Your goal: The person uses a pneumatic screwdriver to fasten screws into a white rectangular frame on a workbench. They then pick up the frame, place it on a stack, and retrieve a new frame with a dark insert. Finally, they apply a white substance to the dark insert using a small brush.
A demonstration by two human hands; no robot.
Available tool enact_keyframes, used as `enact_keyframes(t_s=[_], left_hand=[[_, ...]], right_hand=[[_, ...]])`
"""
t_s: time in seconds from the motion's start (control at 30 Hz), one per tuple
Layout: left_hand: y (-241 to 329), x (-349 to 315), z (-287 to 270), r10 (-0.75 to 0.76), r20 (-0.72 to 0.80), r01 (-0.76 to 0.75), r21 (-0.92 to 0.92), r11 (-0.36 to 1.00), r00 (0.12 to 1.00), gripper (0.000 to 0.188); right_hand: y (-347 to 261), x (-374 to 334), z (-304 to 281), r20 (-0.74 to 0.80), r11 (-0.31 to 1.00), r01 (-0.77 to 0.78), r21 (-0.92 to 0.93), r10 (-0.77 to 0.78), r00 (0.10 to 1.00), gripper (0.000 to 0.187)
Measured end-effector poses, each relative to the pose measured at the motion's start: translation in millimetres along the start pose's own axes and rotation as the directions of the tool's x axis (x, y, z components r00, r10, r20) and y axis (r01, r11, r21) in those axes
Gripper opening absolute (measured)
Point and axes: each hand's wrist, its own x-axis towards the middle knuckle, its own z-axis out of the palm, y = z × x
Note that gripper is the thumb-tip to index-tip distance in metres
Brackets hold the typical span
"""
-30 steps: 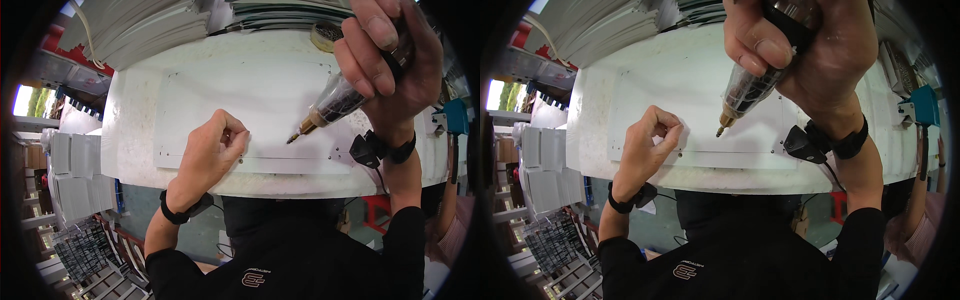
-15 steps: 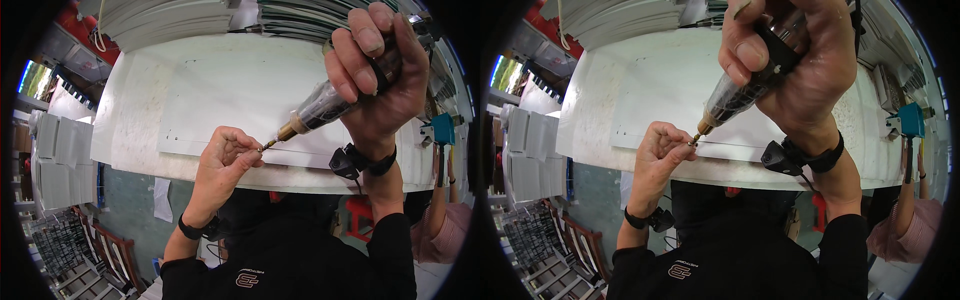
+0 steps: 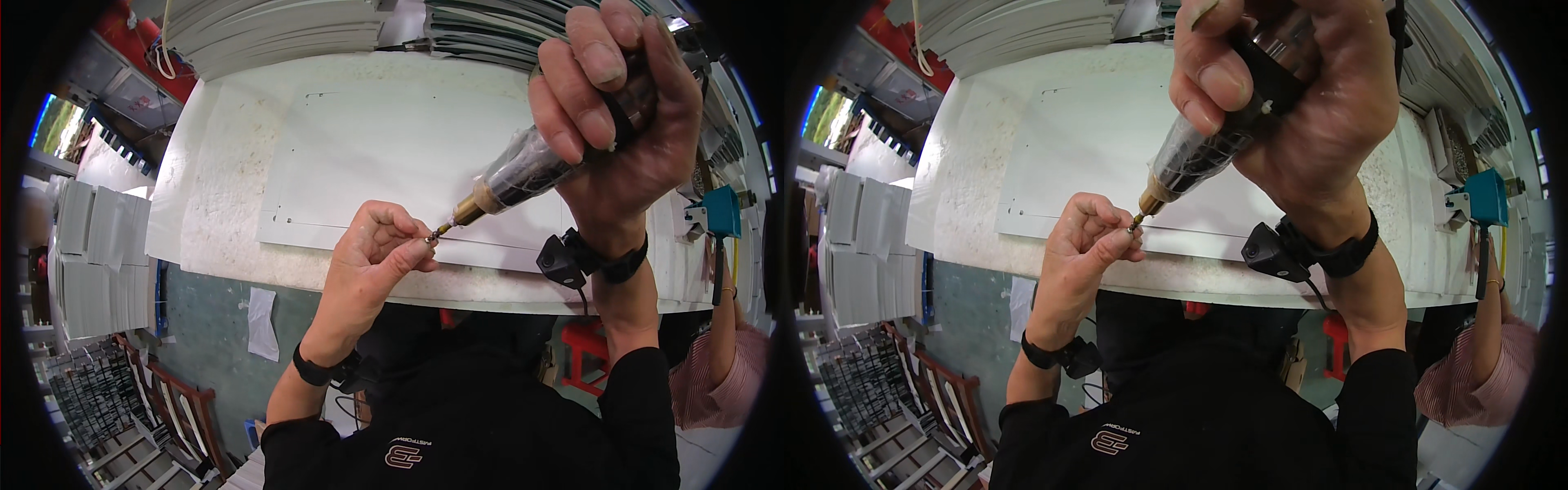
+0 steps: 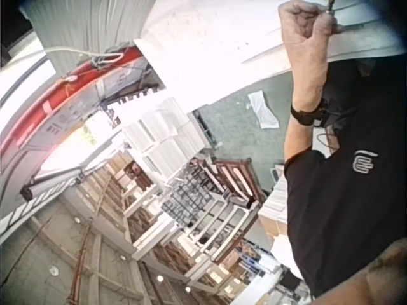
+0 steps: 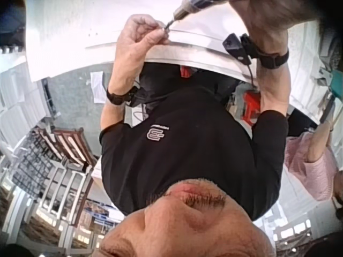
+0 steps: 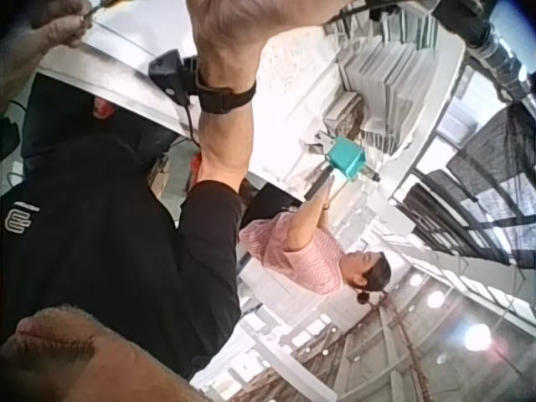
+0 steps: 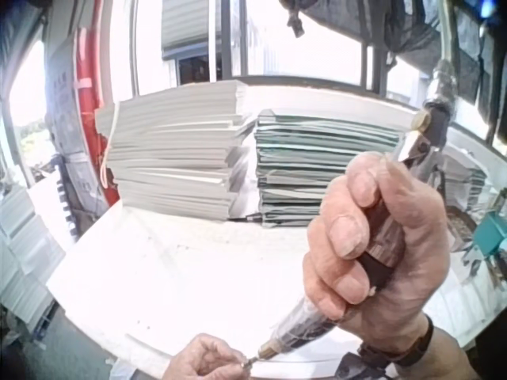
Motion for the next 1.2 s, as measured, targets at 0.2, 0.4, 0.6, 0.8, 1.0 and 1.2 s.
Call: enact_keyframes(t_s=[0.2, 0.4, 0.6, 0.8, 1.0, 1.2], left_hand=[[-2.7, 0.4, 1.0, 0.312, 0.051, -0.268, 0.658, 0.704, 0.949, 0.018], [-10.8, 4.9, -9.1, 0.312, 0.095, -0.263, 0.788, 0.557, 0.945, 0.016], [-13.4, 5.5, -5.8, 0.376, 0.064, -0.280, 0.782, 0.557, 0.925, 0.021], [-9.5, 4.0, -7.4, 0.382, 0.085, -0.294, 0.795, 0.531, 0.920, 0.022], [-5.1, 0.8, -14.3, 0.389, 0.182, -0.340, 0.856, 0.390, 0.903, 0.027], [-5.2, -8.1, -32.2, 0.397, 0.440, -0.455, 0.888, -0.064, 0.805, 0.042]], right_hand=[[13.1, -0.7, 6.1, -0.055, 0.981, -0.160, 0.112, 0.167, 0.984, 0.029], [24.8, -4.1, 30.8, -0.105, 0.906, -0.287, -0.310, 0.268, 0.958, 0.030], [5.2, -0.8, 55.4, -0.248, 0.798, -0.548, -0.249, 0.495, 0.833, 0.030], [6.0, 2.9, 47.5, -0.145, 0.781, -0.596, -0.186, 0.578, 0.803, 0.029], [4.7, 11.3, 40.7, -0.035, 0.729, -0.677, -0.099, 0.677, 0.735, 0.029], [0.3, 17.9, 63.3, -0.157, 0.682, -0.672, -0.289, 0.658, 0.736, 0.027]])
